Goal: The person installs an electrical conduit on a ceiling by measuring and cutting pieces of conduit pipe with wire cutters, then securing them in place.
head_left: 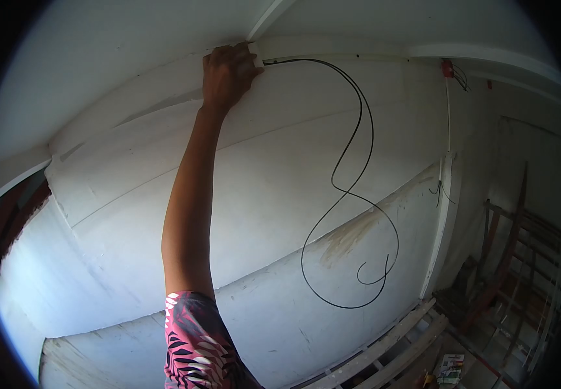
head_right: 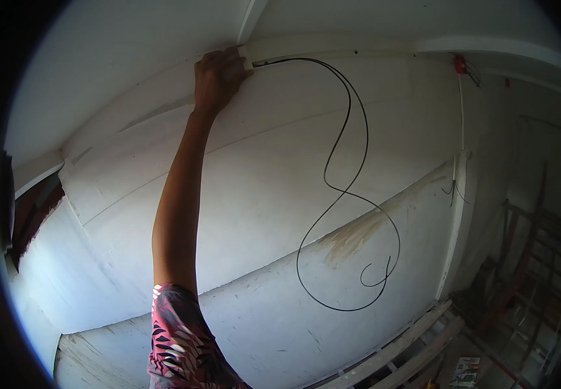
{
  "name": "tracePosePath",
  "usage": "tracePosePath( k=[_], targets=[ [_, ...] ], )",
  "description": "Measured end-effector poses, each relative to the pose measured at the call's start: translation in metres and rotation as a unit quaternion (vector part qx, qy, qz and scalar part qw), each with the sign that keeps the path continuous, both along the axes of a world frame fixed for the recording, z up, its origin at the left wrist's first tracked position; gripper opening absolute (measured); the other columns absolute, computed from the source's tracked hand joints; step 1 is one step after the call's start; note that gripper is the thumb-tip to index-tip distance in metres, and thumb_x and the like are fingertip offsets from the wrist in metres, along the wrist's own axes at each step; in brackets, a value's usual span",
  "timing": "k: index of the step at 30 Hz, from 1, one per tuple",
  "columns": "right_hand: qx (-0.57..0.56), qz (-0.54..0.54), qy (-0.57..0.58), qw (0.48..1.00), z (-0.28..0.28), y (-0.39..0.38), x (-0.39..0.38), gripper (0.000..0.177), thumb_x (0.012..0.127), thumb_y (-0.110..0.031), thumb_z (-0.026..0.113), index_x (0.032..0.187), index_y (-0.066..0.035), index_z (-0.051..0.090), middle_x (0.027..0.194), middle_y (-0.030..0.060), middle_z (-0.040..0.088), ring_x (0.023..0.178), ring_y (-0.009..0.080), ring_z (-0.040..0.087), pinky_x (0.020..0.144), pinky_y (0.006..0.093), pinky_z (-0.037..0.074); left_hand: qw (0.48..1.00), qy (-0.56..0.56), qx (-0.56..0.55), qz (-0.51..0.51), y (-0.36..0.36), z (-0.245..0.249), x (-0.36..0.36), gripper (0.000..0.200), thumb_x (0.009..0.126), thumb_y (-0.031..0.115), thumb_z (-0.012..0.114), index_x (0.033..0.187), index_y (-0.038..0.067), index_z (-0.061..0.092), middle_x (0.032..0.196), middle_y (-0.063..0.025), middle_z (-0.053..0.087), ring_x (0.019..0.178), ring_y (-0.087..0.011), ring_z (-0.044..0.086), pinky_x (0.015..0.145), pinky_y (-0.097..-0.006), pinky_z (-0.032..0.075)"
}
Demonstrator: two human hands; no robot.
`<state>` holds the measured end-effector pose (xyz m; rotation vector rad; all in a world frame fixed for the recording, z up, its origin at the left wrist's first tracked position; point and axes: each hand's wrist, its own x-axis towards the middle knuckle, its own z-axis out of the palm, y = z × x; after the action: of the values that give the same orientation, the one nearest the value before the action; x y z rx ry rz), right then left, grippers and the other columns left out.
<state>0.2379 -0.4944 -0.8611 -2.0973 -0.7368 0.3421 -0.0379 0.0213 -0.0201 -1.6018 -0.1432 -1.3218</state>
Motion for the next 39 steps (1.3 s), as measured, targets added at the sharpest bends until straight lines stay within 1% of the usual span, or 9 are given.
tracePosePath(
  k=[2, 7, 10, 17, 23, 29, 32, 35, 39],
  targets=[
    [-0.1, 0.015, 0.021, 0.995, -0.01, -0.001, 0.006, 0.039, 0.103, -0.032, 0.051, 0.132, -0.006, 0.056, 0.129, 0.014, 0.058, 0.121, 0.031, 0.053, 0.099, 0.0409, 0.042, 1.0, 0.0, 0.002, 0.016, 0.001, 0.0, 0.0, 0.029, 0.071, 0.024, 0.084, 0.096, 0.012, 0.076, 0.116, 0.0007, 0.067, 0.11, -0.026, 0.057, 0.093, -0.042, 0.041],
    [0.247, -0.016, 0.244, 0.937, 0.008, -0.005, -0.024, 0.043, 0.103, -0.026, 0.053, 0.139, -0.003, 0.049, 0.138, 0.0149, 0.054, 0.125, 0.0308, 0.052, 0.101, 0.0389, 0.043, 0.999, -0.018, 0.03, 0.031, -0.001, -0.002, 0.0, 0.029, 0.072, 0.024, 0.083, 0.098, 0.014, 0.076, 0.12, -0.0015, 0.065, 0.112, -0.0268, 0.056, 0.092, -0.0429, 0.042],
    [0.046, -0.006, 0.101, 0.994, 0.175, 0.014, -0.065, 0.047, 0.102, -0.026, 0.055, 0.142, -0.003, 0.046, 0.139, 0.0157, 0.052, 0.125, 0.0293, 0.052, 0.102, 0.0383, 0.043, 0.999, -0.004, 0.026, 0.035, 0.007, 0.001, -0.001, 0.029, 0.072, 0.024, 0.083, 0.098, 0.015, 0.077, 0.119, -0.0013, 0.065, 0.112, -0.0272, 0.057, 0.093, -0.043, 0.042],
    [-0.013, -0.003, 0.184, 0.983, 0.146, 0.018, -0.054, 0.045, 0.102, -0.024, 0.055, 0.139, 0.0, 0.048, 0.138, 0.0135, 0.053, 0.124, 0.0268, 0.051, 0.101, 0.0363, 0.043, 0.998, -0.006, 0.056, 0.027, 0.005, -0.002, -0.001, 0.027, 0.072, 0.025, 0.082, 0.098, 0.018, 0.077, 0.117, -0.0001, 0.065, 0.112, -0.0262, 0.057, 0.094, -0.0427, 0.04],
    [0.19, -0.031, 0.189, 0.963, 0.158, 0.021, -0.066, 0.044, 0.104, -0.028, 0.049, 0.137, 0.001, 0.051, 0.135, 0.0158, 0.055, 0.119, 0.029, 0.054, 0.1, 0.037, 0.043, 0.997, -0.024, 0.041, 0.056, -0.003, -0.007, 0.003, 0.026, 0.075, 0.024, 0.081, 0.1, 0.019, 0.077, 0.117, 0.0019, 0.065, 0.111, -0.0235, 0.056, 0.094, -0.0417, 0.038],
    [0.049, -0.037, 0.142, 0.988, 0.113, 0.011, -0.048, 0.05, 0.105, -0.036, 0.044, 0.139, 0.001, 0.049, 0.131, 0.0192, 0.058, 0.118, 0.0318, 0.055, 0.1, 0.0387, 0.042, 0.998, -0.023, 0.029, 0.051, -0.002, -0.006, 0.003, 0.027, 0.079, 0.022, 0.078, 0.105, 0.016, 0.074, 0.119, -0.0001, 0.066, 0.113, -0.0241, 0.058, 0.094, -0.0448, 0.038],
    [-0.093, -0.075, 0.134, 0.984, 0.139, 0.021, -0.054, 0.048, 0.105, -0.034, 0.045, 0.137, 0.0, 0.051, 0.127, 0.0185, 0.061, 0.115, 0.0312, 0.056, 0.098, 0.0381, 0.043, 0.996, -0.025, 0.06, 0.058, 0.0, -0.005, 0.004, 0.028, 0.077, 0.025, 0.08, 0.103, 0.016, 0.074, 0.117, 0.0016, 0.066, 0.109, -0.0222, 0.058, 0.093, -0.0427, 0.038],
    [0.163, -0.009, 0.159, 0.974, 0.103, 0.004, -0.058, 0.043, 0.104, -0.031, 0.048, 0.136, -0.003, 0.053, 0.126, 0.0175, 0.061, 0.115, 0.0317, 0.057, 0.099, 0.0398, 0.044, 0.996, -0.026, 0.07, 0.046, -0.001, -0.004, 0.005, 0.025, 0.08, 0.025, 0.077, 0.102, 0.015, 0.074, 0.116, 0.0016, 0.066, 0.109, -0.0224, 0.058, 0.092, -0.0439, 0.038],
    [0.1, 0.003, 0.071, 0.992, 0.051, -0.005, -0.052, 0.045, 0.104, -0.031, 0.05, 0.138, -0.003, 0.051, 0.128, 0.0165, 0.059, 0.112, 0.0303, 0.056, 0.097, 0.0398, 0.044, 0.994, -0.029, 0.082, 0.068, 0.005, -0.002, 0.006, 0.02, 0.081, 0.025, 0.074, 0.099, 0.016, 0.073, 0.117, 0.0014, 0.066, 0.11, -0.023, 0.058, 0.094, -0.045, 0.038]
  ],
)
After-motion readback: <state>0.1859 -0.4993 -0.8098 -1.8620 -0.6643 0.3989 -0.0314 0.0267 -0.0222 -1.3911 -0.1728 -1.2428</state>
